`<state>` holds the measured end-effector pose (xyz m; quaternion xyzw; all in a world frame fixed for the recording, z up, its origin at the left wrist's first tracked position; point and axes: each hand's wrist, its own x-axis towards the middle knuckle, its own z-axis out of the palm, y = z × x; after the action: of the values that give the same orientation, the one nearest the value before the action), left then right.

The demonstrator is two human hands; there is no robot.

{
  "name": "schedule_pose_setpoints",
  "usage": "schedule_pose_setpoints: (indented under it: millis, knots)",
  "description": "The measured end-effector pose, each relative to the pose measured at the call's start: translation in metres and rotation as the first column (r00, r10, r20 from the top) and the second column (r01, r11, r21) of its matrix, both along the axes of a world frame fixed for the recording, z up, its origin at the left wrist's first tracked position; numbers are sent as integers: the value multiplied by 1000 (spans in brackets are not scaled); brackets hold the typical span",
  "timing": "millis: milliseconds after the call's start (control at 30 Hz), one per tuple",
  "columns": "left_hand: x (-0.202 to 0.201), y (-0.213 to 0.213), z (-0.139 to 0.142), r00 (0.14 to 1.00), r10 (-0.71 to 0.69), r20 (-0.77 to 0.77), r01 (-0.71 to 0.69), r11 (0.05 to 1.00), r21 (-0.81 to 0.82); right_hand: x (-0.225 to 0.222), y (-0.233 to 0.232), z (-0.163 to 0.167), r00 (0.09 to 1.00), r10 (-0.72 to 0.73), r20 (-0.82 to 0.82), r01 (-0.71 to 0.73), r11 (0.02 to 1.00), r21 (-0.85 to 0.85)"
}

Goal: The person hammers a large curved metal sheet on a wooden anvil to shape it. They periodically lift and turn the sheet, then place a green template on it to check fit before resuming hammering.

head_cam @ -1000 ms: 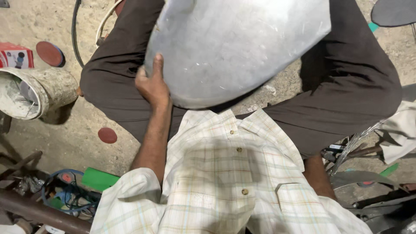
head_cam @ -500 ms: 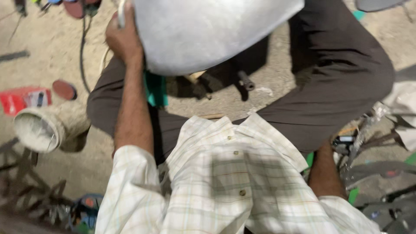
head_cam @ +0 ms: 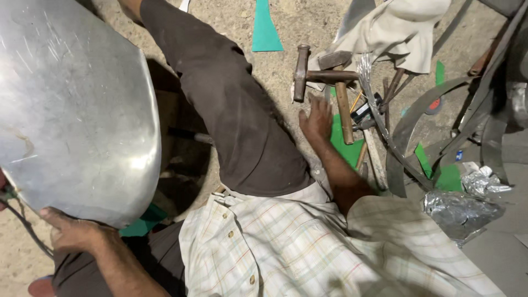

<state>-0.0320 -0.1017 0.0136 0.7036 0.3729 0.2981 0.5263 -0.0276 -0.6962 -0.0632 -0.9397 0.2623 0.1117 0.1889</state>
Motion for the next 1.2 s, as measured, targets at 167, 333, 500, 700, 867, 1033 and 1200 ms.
schedule_pose_setpoints:
  millis: [167, 333, 500, 700, 867, 1033, 1200]
  knots:
    - [-8, 26, -25, 960, 158, -231, -124, 980, 153, 44, -38, -10, 883, 429, 189, -396, 899, -186]
    - [-6, 27, -16, 929, 289, -229, -260, 954, 148, 82, -32, -8, 963, 234, -134, -245, 967, -69]
    - [-10, 3, 2, 930, 329, -164, -300, 937, 178, 92, 0, 10, 969, 104, -226, -62, 981, 183]
    - [29, 52, 2, 911, 371, -179, -333, 919, 211, 83, 18, 38, 971, 54, -233, 93, 812, 576]
    - [37, 70, -15, 951, 309, 7, -294, 896, 332, 54, -5, 93, 955, -259, -147, 287, 666, 689]
    - [30, 62, -15, 968, 249, 11, -242, 926, 289, 31, -7, 201, 852, -279, 443, -146, 686, 713]
    - [32, 52, -9, 967, 247, 68, -255, 916, 311, 25, 93, 242, 857, -202, 475, -354, 438, 826]
